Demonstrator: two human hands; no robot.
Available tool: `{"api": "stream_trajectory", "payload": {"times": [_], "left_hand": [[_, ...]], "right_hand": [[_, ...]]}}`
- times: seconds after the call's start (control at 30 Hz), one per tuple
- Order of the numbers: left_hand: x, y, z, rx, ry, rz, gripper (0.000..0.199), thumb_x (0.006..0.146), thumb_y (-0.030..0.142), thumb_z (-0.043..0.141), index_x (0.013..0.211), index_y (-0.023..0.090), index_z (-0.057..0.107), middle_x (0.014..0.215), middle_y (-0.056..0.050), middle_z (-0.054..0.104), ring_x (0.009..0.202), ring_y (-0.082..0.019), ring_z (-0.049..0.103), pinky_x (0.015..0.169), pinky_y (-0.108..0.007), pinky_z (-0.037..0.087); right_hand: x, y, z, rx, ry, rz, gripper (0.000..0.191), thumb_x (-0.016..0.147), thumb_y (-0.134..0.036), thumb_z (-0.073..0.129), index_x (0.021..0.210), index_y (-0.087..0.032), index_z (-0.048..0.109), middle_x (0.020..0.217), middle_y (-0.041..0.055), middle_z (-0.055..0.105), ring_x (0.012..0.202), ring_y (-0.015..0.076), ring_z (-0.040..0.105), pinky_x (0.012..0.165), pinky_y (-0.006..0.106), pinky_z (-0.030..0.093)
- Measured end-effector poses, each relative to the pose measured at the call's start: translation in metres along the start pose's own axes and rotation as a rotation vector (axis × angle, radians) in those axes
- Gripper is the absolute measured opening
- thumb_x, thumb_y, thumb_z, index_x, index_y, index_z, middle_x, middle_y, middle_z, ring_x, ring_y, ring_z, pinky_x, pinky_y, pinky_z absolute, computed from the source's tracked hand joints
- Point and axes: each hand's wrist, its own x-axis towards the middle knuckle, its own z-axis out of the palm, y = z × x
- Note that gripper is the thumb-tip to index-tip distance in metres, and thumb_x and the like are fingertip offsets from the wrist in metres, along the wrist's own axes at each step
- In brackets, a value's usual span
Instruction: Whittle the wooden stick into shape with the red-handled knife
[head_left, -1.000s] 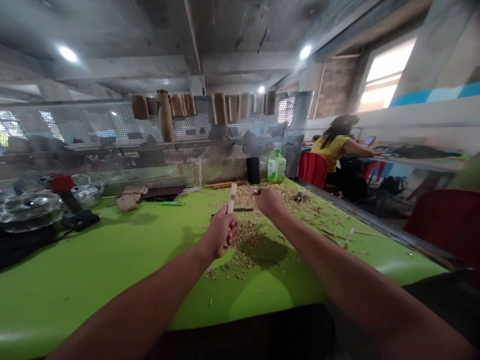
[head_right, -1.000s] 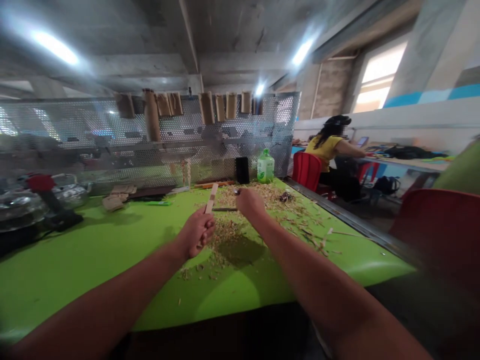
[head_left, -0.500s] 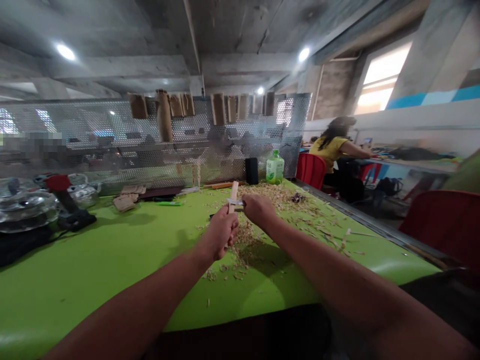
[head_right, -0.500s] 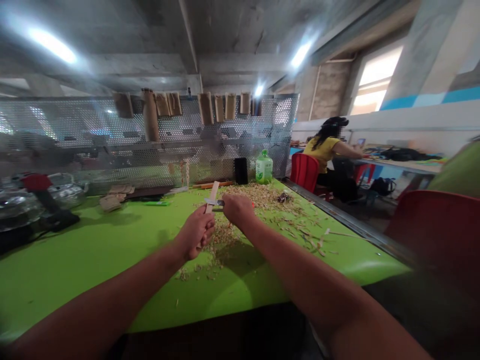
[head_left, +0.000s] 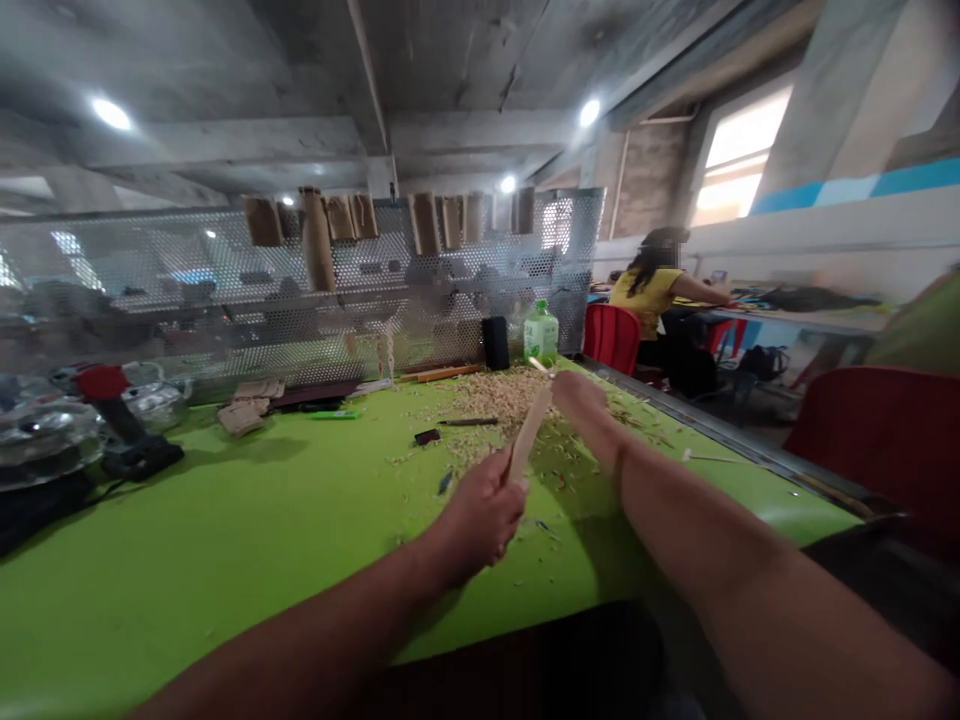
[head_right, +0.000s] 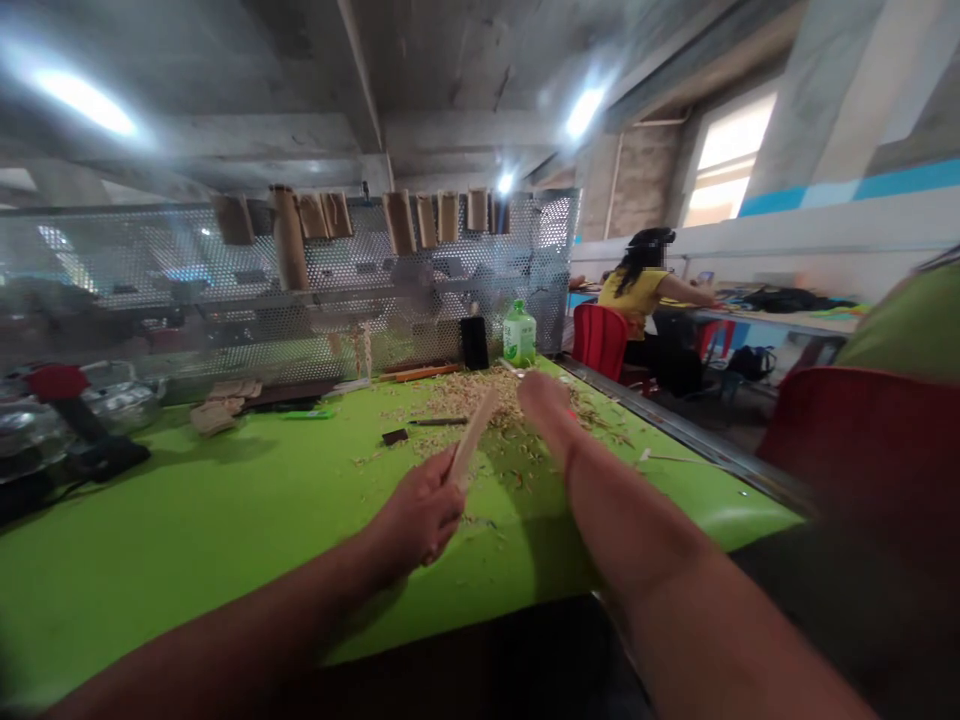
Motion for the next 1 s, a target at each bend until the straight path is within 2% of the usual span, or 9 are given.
{"api": "stream_trajectory", "payload": {"times": [0.07,0.13,0.23,0.33,0.43,0.53,0.73,0.87,1.0], "left_hand": [[0.005,-0.002,-0.004,-0.019,0.015,0.005,0.045,0.089,0.025,0.054,0.133,0.018,0.047,0.056,0.009,0.046,0.037,-0.005,0.033,0.034,-0.018,0.026],[0.015,-0.002,-0.017,-0.064,0.122,0.004,0.035,0.089,0.025,0.053,0.123,0.019,0.049,0.055,0.010,0.043,0.036,-0.005,0.030,0.034,-0.017,0.024],[0.030,-0.002,-0.036,-0.097,0.222,0.011,0.009,0.085,0.024,0.052,0.092,0.021,0.048,0.050,0.011,0.038,0.034,-0.005,0.027,0.032,-0.017,0.021],[0.038,-0.002,-0.042,-0.101,0.246,0.029,0.011,0.079,0.020,0.050,0.078,0.023,0.039,0.046,0.012,0.033,0.031,-0.005,0.024,0.031,-0.017,0.019],[0.040,-0.003,-0.039,-0.090,0.267,0.064,0.012,0.075,0.019,0.050,0.078,0.023,0.039,0.047,0.012,0.032,0.030,-0.005,0.024,0.030,-0.017,0.019],[0.041,-0.003,-0.036,-0.059,0.297,0.087,0.013,0.075,0.019,0.050,0.078,0.024,0.039,0.050,0.012,0.034,0.031,-0.005,0.026,0.031,-0.018,0.021],[0.034,0.001,-0.024,0.022,0.355,0.073,0.009,0.083,0.023,0.051,0.089,0.024,0.044,0.056,0.011,0.035,0.035,-0.005,0.028,0.034,-0.018,0.021],[0.025,0.006,-0.016,0.000,0.330,0.009,0.010,0.086,0.024,0.052,0.095,0.024,0.048,0.057,0.010,0.037,0.038,-0.006,0.028,0.036,-0.019,0.020],[0.021,0.007,-0.017,0.001,0.302,0.004,0.014,0.088,0.024,0.053,0.102,0.023,0.052,0.058,0.009,0.038,0.040,-0.007,0.028,0.038,-0.020,0.021]], "right_hand": [[0.009,0.009,-0.004,-0.025,0.007,0.039,0.034,0.095,-0.022,0.047,0.108,-0.009,0.075,0.103,0.0241,0.073,0.097,0.0313,0.070,0.077,0.034,0.048],[0.005,0.001,0.000,-0.029,0.041,-0.027,0.037,0.097,-0.026,0.044,0.114,-0.014,0.075,0.107,0.0206,0.073,0.100,0.0286,0.069,0.080,0.033,0.048],[-0.021,-0.030,0.016,-0.044,0.063,-0.249,0.037,0.096,-0.028,0.044,0.116,-0.021,0.074,0.107,0.0155,0.074,0.100,0.0254,0.069,0.082,0.030,0.046],[-0.052,-0.055,0.027,-0.112,-0.016,-0.467,0.036,0.095,-0.027,0.043,0.111,-0.025,0.075,0.103,0.0116,0.076,0.095,0.0238,0.069,0.080,0.029,0.045],[-0.072,-0.063,0.030,-0.187,-0.090,-0.579,0.035,0.096,-0.028,0.041,0.105,-0.024,0.075,0.099,0.0108,0.076,0.091,0.0227,0.069,0.078,0.029,0.045],[-0.079,-0.063,0.031,-0.211,-0.088,-0.620,0.034,0.096,-0.026,0.041,0.104,-0.023,0.074,0.097,0.0110,0.076,0.089,0.0221,0.070,0.076,0.028,0.045],[-0.069,-0.058,0.029,-0.236,-0.057,-0.642,0.031,0.096,-0.025,0.042,0.102,-0.022,0.073,0.096,0.0121,0.075,0.089,0.0234,0.069,0.074,0.029,0.044],[-0.059,-0.054,0.029,-0.236,-0.005,-0.625,0.031,0.097,-0.025,0.042,0.101,-0.020,0.073,0.095,0.0127,0.075,0.089,0.0233,0.068,0.074,0.029,0.042],[-0.053,-0.053,0.031,-0.214,0.017,-0.633,0.032,0.096,-0.025,0.042,0.100,-0.018,0.074,0.096,0.0138,0.074,0.090,0.0237,0.068,0.076,0.029,0.043]]}}
